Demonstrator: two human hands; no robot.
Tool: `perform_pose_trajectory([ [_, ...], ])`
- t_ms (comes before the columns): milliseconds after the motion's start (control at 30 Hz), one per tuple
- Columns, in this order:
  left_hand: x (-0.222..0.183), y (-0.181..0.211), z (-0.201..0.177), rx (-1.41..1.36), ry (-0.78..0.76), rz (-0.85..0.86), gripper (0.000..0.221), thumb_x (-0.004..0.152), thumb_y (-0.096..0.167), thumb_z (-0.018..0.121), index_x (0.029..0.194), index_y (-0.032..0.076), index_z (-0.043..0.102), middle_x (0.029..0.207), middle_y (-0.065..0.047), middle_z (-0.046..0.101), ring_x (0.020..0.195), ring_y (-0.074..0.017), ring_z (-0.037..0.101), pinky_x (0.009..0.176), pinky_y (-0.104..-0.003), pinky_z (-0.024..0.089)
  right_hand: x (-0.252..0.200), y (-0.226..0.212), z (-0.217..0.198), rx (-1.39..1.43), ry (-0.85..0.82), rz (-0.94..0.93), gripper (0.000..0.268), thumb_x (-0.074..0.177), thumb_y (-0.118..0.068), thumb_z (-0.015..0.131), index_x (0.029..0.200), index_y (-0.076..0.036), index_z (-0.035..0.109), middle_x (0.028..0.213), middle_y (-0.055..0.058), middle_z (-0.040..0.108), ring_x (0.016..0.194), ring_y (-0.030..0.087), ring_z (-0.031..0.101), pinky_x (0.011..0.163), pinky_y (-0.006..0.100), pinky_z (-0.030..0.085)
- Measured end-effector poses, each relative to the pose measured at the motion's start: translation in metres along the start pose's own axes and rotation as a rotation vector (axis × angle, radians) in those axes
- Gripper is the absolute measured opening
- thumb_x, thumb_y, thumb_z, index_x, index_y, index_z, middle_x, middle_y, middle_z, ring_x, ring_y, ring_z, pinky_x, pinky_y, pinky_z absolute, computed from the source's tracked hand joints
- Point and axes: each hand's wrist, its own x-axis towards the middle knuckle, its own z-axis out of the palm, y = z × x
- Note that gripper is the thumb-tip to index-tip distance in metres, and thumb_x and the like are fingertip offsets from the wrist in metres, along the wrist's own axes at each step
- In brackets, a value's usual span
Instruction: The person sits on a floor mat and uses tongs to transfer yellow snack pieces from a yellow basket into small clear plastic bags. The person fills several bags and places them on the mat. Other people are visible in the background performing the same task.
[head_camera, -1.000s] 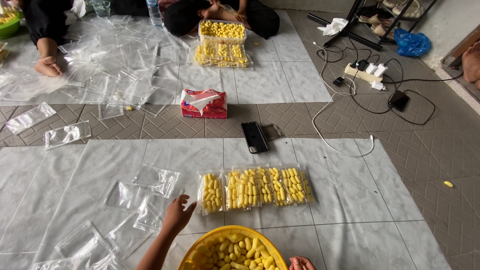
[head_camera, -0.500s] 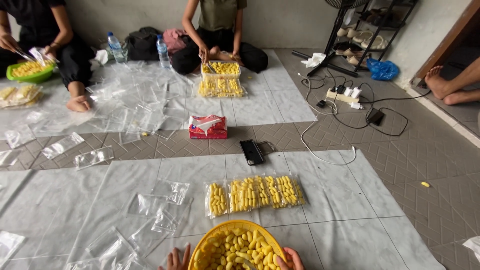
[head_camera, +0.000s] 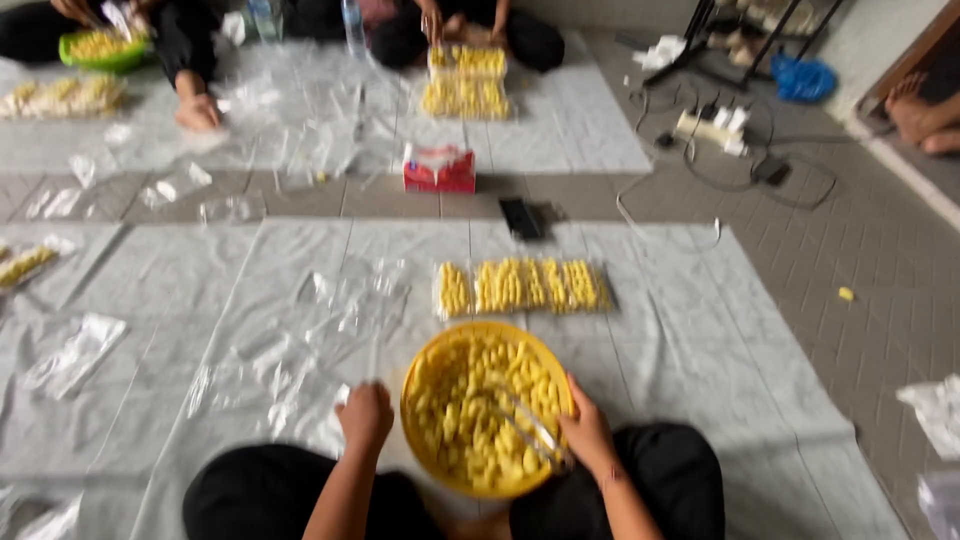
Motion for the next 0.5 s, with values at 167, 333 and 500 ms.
perform_pose_trajectory([
  [167,-0.01,-0.003,-0.01,-0.616,0.587,0.017,0.021,0.095,0.033,0.064,0.092,0.013,0.07,0.092,-0.013,0.071,0.091,-0.0368,0.066,0.083,-0.049,0.048,0.059,0.061,0.033,-0.048,0.265,-0.284,0.069,0.089,-0.04,0.068,0.152,-0.02,0.051,0.148,0.004,0.061,0.135,0.022,0.058,0.107,0.034,0.048],
  [333,-0.089,0.036,-0.065,-0.921,0.773,0.217,0.019,0.094,0.012,0.063,0.111,0.009,0.07,0.09,-0.002,0.064,0.087,-0.0172,0.065,0.069,-0.034,0.051,0.01,0.001,0.018,0.084,0.401,-0.38,0.05,0.097,-0.033,0.059,0.143,-0.013,0.059,0.139,0.009,0.06,0.121,0.025,0.06,0.099,0.04,0.053],
  [500,-0.141,0.046,-0.062,-0.966,0.675,0.403,0.019,0.087,0.002,0.049,0.073,0.008,0.039,0.127,-0.017,0.072,0.115,-0.0293,0.067,0.084,-0.042,0.048,-0.022,-0.007,0.019,-0.049,0.431,-0.667,0.035,0.097,-0.025,0.063,0.126,-0.009,0.07,0.125,0.009,0.068,0.117,0.026,0.062,0.099,0.039,0.053],
])
